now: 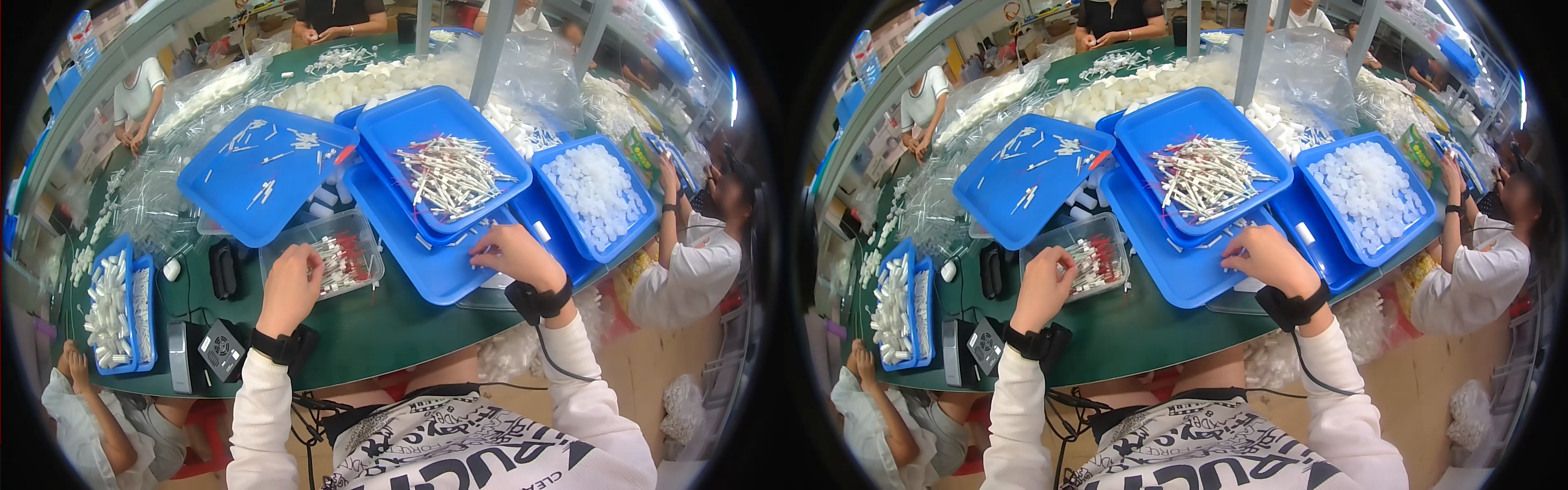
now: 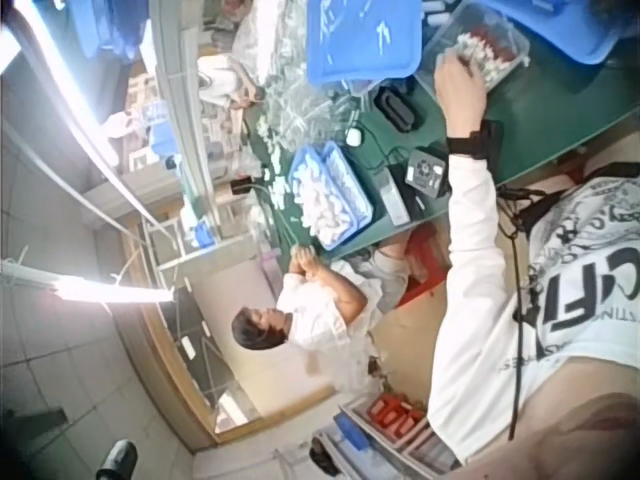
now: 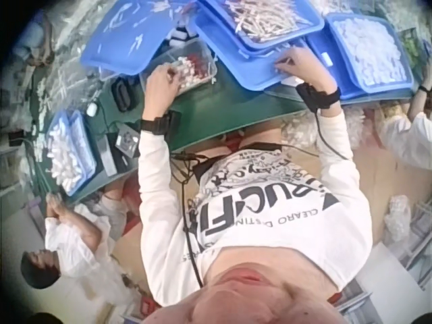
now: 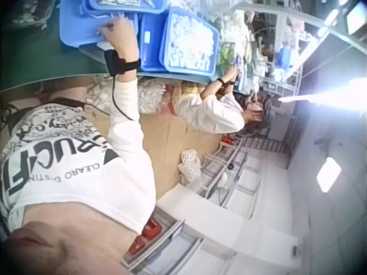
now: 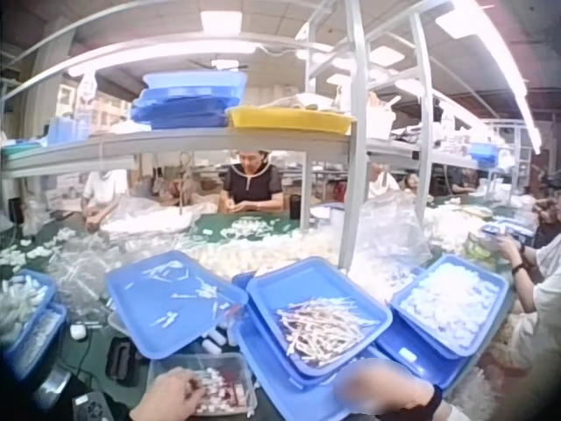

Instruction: The person repeatedly picks up small white cylindrical components and red-tipped sticks from blue trays on a green table. They insert the sticks into the cylinders by hand and place the assembled units into a clear plastic container. The process is repetitive and performed one at a time.

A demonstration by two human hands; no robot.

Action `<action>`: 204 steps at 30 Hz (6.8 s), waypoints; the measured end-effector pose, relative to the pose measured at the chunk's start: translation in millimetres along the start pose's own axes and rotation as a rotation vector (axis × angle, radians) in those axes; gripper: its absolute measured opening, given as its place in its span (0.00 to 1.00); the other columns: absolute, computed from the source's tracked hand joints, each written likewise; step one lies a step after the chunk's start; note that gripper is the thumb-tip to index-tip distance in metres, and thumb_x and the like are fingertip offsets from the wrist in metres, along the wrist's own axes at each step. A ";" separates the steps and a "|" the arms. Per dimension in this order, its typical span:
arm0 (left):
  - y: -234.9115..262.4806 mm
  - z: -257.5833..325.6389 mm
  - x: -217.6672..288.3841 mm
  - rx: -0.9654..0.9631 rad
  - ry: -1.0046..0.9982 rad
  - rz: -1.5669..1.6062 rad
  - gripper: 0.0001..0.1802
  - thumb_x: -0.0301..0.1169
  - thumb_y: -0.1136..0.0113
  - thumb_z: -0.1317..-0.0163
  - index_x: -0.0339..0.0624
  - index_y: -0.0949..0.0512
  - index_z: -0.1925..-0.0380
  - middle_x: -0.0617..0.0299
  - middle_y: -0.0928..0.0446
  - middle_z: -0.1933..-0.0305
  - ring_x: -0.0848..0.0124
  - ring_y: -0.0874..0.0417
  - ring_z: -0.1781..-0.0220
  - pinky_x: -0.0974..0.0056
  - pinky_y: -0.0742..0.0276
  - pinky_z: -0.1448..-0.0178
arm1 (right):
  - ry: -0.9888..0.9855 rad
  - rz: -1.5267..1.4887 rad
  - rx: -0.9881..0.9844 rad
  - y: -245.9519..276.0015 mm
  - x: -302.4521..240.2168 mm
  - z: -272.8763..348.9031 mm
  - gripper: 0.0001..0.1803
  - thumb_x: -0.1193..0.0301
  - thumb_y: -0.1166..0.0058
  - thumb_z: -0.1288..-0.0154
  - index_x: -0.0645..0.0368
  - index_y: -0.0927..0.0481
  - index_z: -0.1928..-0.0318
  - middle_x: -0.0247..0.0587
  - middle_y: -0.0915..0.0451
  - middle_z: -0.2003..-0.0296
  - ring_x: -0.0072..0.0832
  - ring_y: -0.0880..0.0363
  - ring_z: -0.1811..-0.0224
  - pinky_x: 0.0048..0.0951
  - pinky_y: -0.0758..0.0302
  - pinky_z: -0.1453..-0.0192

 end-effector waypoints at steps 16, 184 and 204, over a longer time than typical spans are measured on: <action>48.9 14.8 -1.1 0.372 0.130 0.822 0.07 0.22 0.42 0.34 0.29 0.20 0.59 0.55 0.18 0.57 0.69 0.15 0.56 0.68 0.19 0.53 | -0.019 -0.239 0.353 -4.2 2.3 4.0 0.11 0.76 0.37 0.47 0.64 0.19 0.61 0.47 0.17 0.64 0.40 0.17 0.66 0.33 0.21 0.61; 36.8 27.0 16.8 0.266 0.308 0.911 0.05 0.22 0.38 0.38 0.32 0.23 0.65 0.54 0.17 0.67 0.70 0.15 0.65 0.69 0.21 0.60 | -0.008 0.268 0.520 20.1 -25.2 16.0 0.05 0.74 0.36 0.47 0.58 0.17 0.68 0.39 0.20 0.70 0.39 0.19 0.65 0.38 0.24 0.61; 34.7 77.1 94.3 0.055 0.123 0.934 0.07 0.13 0.35 0.46 0.29 0.16 0.66 0.49 0.16 0.64 0.67 0.14 0.66 0.67 0.18 0.61 | 0.122 -0.933 -0.019 -33.6 -123.1 45.4 0.10 0.78 0.43 0.34 0.63 0.15 0.53 0.42 0.18 0.61 0.26 0.18 0.64 0.26 0.17 0.56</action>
Point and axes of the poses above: each hand's wrist, its own z-axis away from the middle knuckle, its own y-axis out of the back of the hand, x = y × z, the point moved 8 cm from there along -z, towards the middle knuckle
